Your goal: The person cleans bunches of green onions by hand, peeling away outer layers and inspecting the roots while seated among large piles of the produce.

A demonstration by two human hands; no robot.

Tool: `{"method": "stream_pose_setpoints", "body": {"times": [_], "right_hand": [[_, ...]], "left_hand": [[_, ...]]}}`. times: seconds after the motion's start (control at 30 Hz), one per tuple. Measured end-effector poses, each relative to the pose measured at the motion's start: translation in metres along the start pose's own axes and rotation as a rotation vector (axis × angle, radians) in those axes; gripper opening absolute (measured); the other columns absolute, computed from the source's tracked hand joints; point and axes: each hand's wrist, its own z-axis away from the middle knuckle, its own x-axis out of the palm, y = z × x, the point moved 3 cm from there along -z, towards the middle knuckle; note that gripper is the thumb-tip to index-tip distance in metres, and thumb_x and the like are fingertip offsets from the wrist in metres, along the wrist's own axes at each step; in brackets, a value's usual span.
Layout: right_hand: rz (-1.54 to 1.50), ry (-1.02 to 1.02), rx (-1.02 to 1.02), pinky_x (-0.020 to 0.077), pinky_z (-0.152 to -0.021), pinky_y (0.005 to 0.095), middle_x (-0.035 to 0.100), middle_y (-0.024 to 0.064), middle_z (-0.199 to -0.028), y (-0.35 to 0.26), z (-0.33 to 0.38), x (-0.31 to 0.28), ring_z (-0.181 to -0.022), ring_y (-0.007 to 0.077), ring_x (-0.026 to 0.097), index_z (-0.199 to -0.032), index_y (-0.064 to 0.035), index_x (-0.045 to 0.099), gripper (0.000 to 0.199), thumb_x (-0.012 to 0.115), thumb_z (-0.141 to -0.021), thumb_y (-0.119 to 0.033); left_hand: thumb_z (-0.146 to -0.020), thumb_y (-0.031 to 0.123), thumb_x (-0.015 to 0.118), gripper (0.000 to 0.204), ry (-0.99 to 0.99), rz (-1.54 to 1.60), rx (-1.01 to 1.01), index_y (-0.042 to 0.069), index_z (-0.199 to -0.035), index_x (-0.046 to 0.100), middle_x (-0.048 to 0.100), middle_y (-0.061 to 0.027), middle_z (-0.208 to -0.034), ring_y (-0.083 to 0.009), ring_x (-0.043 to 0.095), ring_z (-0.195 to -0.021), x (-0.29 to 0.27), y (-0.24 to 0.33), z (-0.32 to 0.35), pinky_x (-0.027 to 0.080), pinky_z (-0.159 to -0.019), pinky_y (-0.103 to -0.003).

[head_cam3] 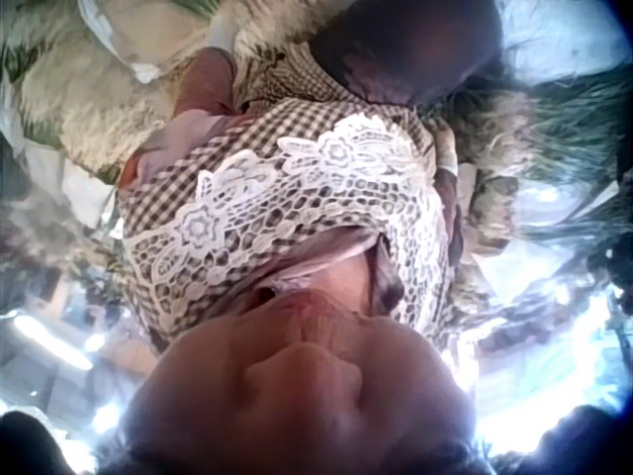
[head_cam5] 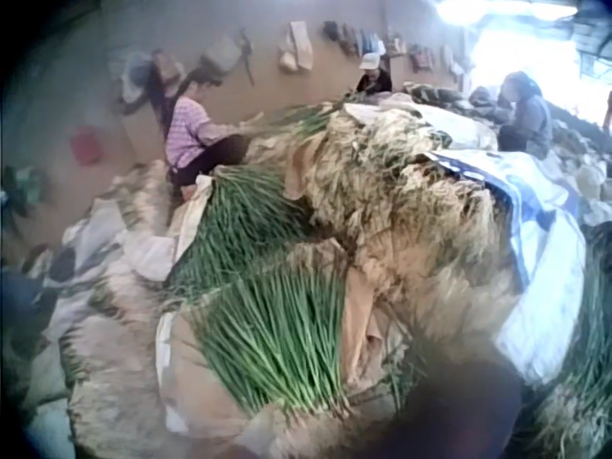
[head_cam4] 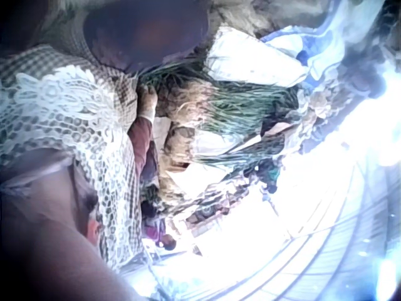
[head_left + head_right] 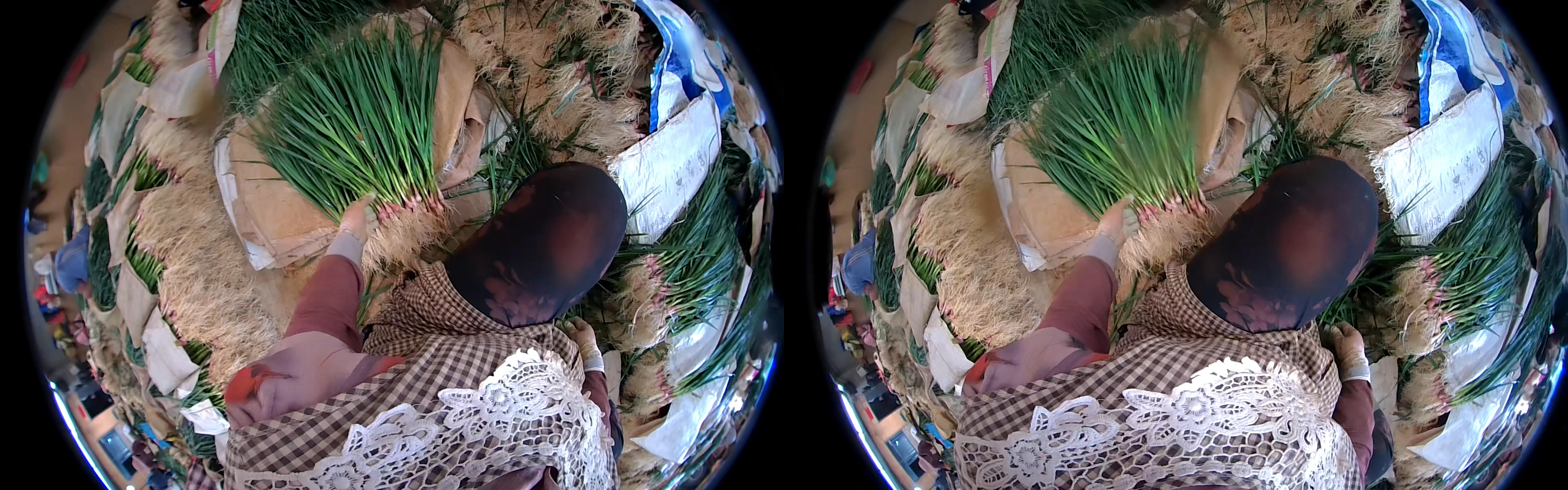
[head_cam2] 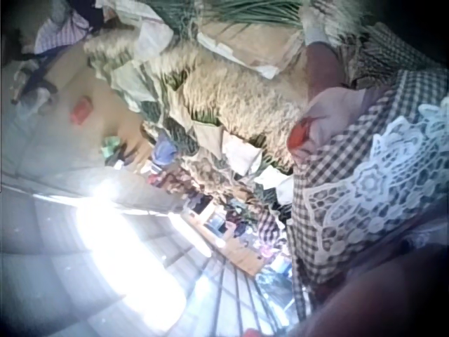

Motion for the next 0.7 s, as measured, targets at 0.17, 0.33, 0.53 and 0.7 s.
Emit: {"method": "stream_pose_setpoints", "body": {"times": [0.17,0.33,0.53,0.7], "right_hand": [[-0.009,-0.01,0.034,0.0411,-0.075,0.0261,0.056,0.0137,-0.097,0.002,0.001,-0.004,-0.086,0.0198,0.054,-0.105,0.0068,0.048,0.031,0.047,-0.08,-0.012],[0.079,0.046,0.0,0.0414,-0.072,0.0263,0.059,0.0113,-0.089,0.023,-0.01,-0.004,-0.08,0.0176,0.054,-0.097,0.0036,0.053,0.025,0.048,-0.08,-0.013],[0.218,0.032,-0.077,0.0417,-0.07,0.0295,0.059,0.0146,-0.082,0.023,0.0,0.001,-0.076,0.0215,0.055,-0.089,-0.0003,0.056,0.025,0.051,-0.077,-0.021],[0.594,0.104,-0.12,0.0406,-0.068,0.0408,0.056,0.0216,-0.082,-0.071,0.026,-0.007,-0.079,0.0347,0.053,-0.084,0.0008,0.056,0.032,0.051,-0.075,-0.03]], "left_hand": [[-0.074,0.024,0.058,0.059,0.345,-0.527,0.66,-0.002,-0.119,0.033,0.035,-0.0206,-0.12,-0.0316,0.036,-0.109,-0.022,0.015,0.003,0.031,-0.091,-0.035],[-0.075,0.04,0.053,0.075,0.27,-1.187,0.611,0.013,-0.131,0.012,0.01,-0.0157,-0.134,-0.0302,0.008,-0.124,0.052,0.04,0.075,0.009,-0.103,-0.037],[-0.079,0.021,0.043,0.055,0.077,-1.729,0.804,0.016,-0.13,0.022,0.014,-0.0124,-0.135,-0.0288,0.01,-0.125,0.038,-0.028,0.04,0.013,-0.1,-0.041],[-0.071,0.011,0.049,0.048,-0.167,-1.631,1.528,0.008,-0.118,0.039,0.04,-0.018,-0.114,-0.0347,0.037,-0.106,0.026,-0.006,0.046,0.034,-0.087,-0.039]]}}
